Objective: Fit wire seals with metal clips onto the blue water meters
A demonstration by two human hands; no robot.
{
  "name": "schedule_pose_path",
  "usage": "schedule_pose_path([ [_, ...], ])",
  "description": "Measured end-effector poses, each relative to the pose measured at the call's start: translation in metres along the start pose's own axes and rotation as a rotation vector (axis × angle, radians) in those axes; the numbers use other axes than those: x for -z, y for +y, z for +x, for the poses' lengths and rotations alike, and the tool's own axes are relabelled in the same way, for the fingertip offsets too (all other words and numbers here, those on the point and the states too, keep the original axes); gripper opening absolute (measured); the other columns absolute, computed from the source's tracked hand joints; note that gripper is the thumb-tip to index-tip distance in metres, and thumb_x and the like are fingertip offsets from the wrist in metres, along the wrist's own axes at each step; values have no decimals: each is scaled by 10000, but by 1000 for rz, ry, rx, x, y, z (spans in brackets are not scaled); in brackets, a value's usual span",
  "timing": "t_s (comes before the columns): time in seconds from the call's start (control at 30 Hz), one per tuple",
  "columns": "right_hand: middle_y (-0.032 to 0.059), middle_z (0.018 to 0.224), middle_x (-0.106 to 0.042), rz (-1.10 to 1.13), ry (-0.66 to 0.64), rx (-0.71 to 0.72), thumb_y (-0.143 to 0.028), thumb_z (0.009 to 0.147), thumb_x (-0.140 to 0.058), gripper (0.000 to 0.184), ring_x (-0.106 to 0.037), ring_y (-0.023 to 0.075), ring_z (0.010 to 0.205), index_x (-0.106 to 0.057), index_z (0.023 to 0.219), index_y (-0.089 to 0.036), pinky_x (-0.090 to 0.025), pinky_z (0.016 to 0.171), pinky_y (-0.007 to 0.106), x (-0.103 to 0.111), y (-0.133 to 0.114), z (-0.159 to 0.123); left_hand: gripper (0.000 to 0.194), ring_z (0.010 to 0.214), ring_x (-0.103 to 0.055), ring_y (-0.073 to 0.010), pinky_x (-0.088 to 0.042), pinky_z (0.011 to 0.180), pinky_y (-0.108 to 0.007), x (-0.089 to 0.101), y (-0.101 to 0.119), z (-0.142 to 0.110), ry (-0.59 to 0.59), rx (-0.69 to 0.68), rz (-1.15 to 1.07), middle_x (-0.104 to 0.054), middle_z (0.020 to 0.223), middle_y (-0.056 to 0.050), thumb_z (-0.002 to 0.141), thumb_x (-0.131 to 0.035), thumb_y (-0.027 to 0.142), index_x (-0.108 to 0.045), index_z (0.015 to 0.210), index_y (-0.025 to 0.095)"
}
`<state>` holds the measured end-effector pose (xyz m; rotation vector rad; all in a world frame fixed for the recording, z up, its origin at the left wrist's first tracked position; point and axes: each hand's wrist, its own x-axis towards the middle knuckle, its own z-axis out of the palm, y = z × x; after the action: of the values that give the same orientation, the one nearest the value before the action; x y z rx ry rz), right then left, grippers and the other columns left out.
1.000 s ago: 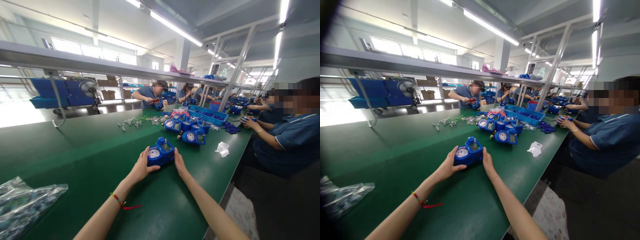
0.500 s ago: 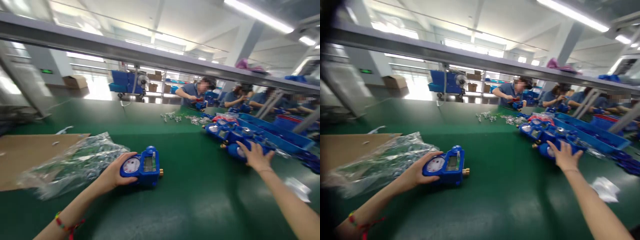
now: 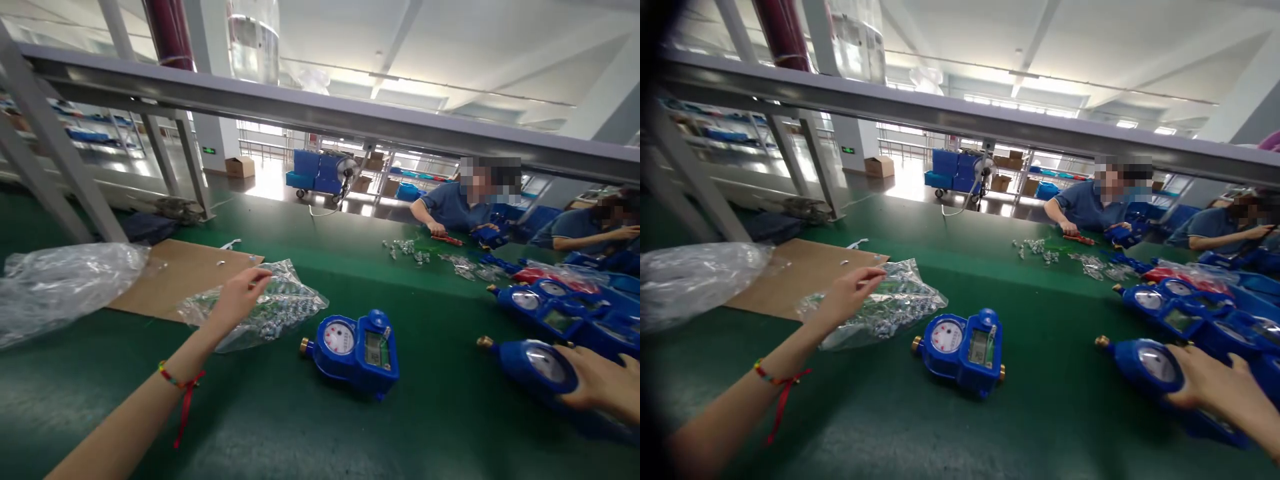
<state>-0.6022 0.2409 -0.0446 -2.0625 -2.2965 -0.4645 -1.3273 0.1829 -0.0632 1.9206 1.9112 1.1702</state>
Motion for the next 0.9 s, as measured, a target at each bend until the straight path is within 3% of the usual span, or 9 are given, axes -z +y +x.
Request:
schedule_pose_path([
  [0.03,333,1107,-552,5,-162,45,-522,525,-668,726,-578,442,1005,-615,1179,-210,-207,913,637,15,-30,6,382,1060,-596,-283,-477,915,-421,5,-15,12,35,34,57,-656,1132,-117,910,-388,400,-636,1082,168],
  [0.07,326,1109,-559,6,-226,63,-470,540,-674,716,-584,414,1009,-623,1188,-170,-234,936,603,29,-61,12,350,1072,-585,-296,-449,942,-444,7,-29,24,42,55,110,-659,1117,-130,906,-402,362,-650,1044,157],
  [0.17,236,1147,-594,38,-286,165,-433,554,-685,728,-594,354,1001,-605,1236,-192,-363,924,496,66,-148,32,256,1057,-582,-273,-421,959,-470,3,-58,51,-39,71,240,-663,1077,-126,902,-470,299,-662,969,143],
  [0.23,177,1152,-616,69,-394,264,-471,526,-714,788,-583,372,1031,-588,1254,-198,-424,893,484,83,-194,46,219,1022,-593,-235,-441,936,-461,-5,-68,62,-131,72,306,-662,1047,-98,894,-533,317,-653,946,141],
  [0.33,165,1220,-603,32,-502,292,-449,525,-740,815,-523,413,1146,-569,1279,-192,-335,996,578,103,-242,63,231,965,-609,-206,-476,889,-438,-16,-79,69,-236,93,385,-657,1002,-67,874,-587,355,-640,933,139],
  [0.43,182,1311,-548,0,-557,285,-429,542,-760,859,-444,452,1229,-520,1333,-198,-183,1027,688,113,-264,68,245,951,-610,-204,-488,867,-430,-18,-85,73,-282,103,429,-648,999,-67,886,-569,362,-631,953,134],
  [0.53,190,1380,-481,28,-561,296,-451,606,-740,913,-396,447,1274,-404,1419,-206,-92,1017,734,116,-267,62,253,976,-598,-210,-483,874,-436,-19,-88,77,-309,89,437,-636,1036,-73,888,-564,365,-624,979,136],
  [0.7,181,1444,-396,57,-363,310,-411,745,-632,757,-312,413,1341,-367,1433,-239,-42,962,797,110,-267,34,247,852,-616,-179,-507,796,-385,-21,-80,79,-364,78,380,-646,929,-48,872,-588,374,-626,927,136],
  [0.9,129,1471,-370,163,-61,292,-398,840,-527,610,-283,376,1369,-377,1418,-272,-136,999,757,102,-281,-4,226,813,-605,-203,-470,782,-369,10,-52,86,-112,123,219,-629,764,-45,824,-622,352,-609,731,145],
])
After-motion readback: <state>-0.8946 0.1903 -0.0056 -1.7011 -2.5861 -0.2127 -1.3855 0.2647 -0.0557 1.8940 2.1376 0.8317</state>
